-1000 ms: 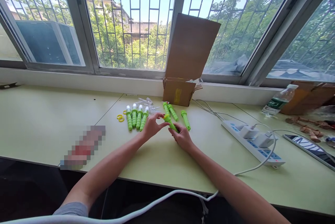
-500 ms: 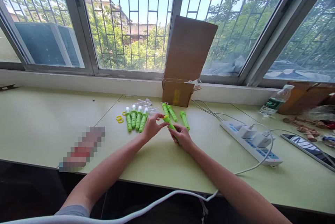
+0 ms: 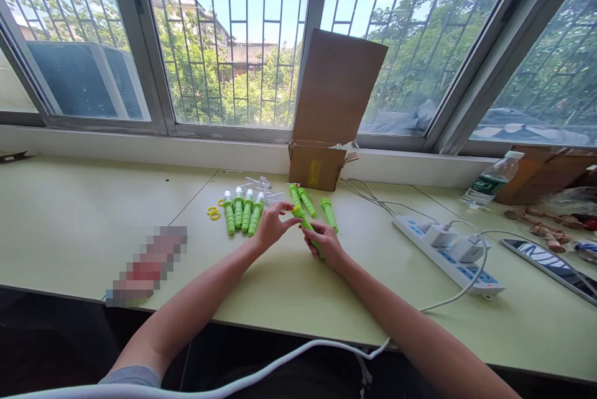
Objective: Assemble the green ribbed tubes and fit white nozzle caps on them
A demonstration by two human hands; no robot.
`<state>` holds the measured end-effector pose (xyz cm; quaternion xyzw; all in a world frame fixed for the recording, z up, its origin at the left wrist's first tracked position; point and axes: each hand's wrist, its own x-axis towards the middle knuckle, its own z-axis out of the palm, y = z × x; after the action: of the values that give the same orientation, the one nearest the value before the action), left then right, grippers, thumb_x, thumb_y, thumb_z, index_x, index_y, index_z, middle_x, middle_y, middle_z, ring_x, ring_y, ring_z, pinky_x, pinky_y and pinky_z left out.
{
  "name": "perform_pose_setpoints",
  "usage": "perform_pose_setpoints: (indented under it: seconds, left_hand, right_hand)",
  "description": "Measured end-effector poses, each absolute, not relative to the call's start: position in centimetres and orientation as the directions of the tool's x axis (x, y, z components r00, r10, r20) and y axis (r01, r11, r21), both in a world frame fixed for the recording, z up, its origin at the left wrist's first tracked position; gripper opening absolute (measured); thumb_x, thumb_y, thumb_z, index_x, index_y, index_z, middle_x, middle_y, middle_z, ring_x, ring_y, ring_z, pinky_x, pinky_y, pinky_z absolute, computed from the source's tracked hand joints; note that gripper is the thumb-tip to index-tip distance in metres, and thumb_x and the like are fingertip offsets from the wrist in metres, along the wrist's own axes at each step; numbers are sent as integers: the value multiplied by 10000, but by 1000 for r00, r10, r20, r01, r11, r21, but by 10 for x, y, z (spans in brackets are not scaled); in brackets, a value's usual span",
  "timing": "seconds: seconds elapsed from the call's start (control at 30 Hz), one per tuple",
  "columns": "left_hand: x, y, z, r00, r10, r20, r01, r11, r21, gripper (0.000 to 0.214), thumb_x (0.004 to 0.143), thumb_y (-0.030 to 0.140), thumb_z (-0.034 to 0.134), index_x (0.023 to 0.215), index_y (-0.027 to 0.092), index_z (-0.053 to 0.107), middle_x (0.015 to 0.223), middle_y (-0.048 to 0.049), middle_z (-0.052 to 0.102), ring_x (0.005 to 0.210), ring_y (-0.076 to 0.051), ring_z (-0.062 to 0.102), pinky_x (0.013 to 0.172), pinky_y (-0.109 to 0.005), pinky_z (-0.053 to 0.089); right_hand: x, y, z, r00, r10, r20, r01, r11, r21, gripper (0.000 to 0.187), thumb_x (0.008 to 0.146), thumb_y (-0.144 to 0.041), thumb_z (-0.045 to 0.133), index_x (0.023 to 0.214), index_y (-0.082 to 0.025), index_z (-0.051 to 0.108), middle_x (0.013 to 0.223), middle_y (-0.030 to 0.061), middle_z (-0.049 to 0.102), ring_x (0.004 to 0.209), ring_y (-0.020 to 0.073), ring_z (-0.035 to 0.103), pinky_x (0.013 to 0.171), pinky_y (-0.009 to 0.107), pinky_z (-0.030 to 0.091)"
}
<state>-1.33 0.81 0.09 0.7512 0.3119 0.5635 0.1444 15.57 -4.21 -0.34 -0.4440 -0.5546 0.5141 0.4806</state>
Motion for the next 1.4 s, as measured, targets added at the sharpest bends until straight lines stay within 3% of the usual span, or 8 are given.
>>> perform_pose_setpoints:
  seconds: [0.47, 0.7, 0.83, 0.9, 0.97, 1.23, 1.4]
  left_hand:
    - [-13, 8, -2, 193, 642, 742, 247, -763, 597, 287, 735, 372, 700, 920, 184, 586, 959, -46, 678, 860, -174, 666, 767, -359, 588]
    - [-16, 8, -7, 179, 626, 759, 225, -777, 588, 247, 752, 322, 689, 913, 193, 553, 1014, -56, 682, 865, -180, 678, 785, -378, 587]
    - [-17, 7, -7, 149, 602, 785, 293, -785, 546, 220, 760, 314, 682, 899, 198, 557, 1036, -60, 681, 879, -184, 674, 778, -385, 582]
    - [-18, 6, -7, 142, 596, 790, 333, -781, 529, 208, 762, 318, 680, 881, 197, 560, 1055, -65, 675, 910, -192, 665, 773, -388, 578]
    - [-18, 5, -7, 140, 597, 790, 364, -773, 519, 208, 765, 329, 677, 881, 198, 564, 1068, -68, 669, 925, -196, 658, 761, -384, 576]
    - [-18, 4, -5, 161, 613, 774, 373, -763, 527, 238, 771, 367, 666, 909, 196, 573, 1031, -71, 669, 932, -200, 652, 715, -356, 581]
    - [-16, 4, -4, 172, 613, 771, 373, -765, 525, 250, 777, 383, 657, 917, 193, 574, 999, -66, 669, 899, -193, 655, 696, -347, 584]
  right_hand:
    - [160, -41, -2, -179, 983, 37, 2, 38, -999, 396, 655, -490, 654, 852, -151, 599, 499, -45, 528, 308, 66, 380, 283, 198, 262]
    - [155, -39, -9, -172, 952, 255, 230, 290, -929, 349, 756, -502, 573, 843, -168, 626, 550, -21, 553, 355, 94, 425, 344, 227, 324]
    - [156, -37, -9, -108, 873, 476, 461, 468, -754, 373, 800, -463, 546, 1019, -184, 660, 779, 42, 673, 650, 188, 605, 577, 282, 468]
    - [157, -37, -8, -101, 837, 538, 530, 503, -683, 375, 820, -437, 529, 1075, -191, 652, 936, 66, 692, 837, 230, 621, 735, 322, 474]
    - [157, -37, -8, -105, 831, 547, 562, 503, -656, 366, 836, -417, 510, 1092, -192, 645, 991, 72, 689, 886, 238, 615, 798, 336, 456]
    - [159, -36, -9, -97, 863, 496, 513, 471, -718, 367, 830, -451, 515, 1002, -166, 667, 822, 51, 668, 728, 196, 572, 660, 282, 430]
    - [161, -35, -10, -92, 906, 414, 398, 415, -818, 377, 795, -524, 534, 835, -168, 653, 595, -12, 526, 535, 132, 455, 506, 242, 353]
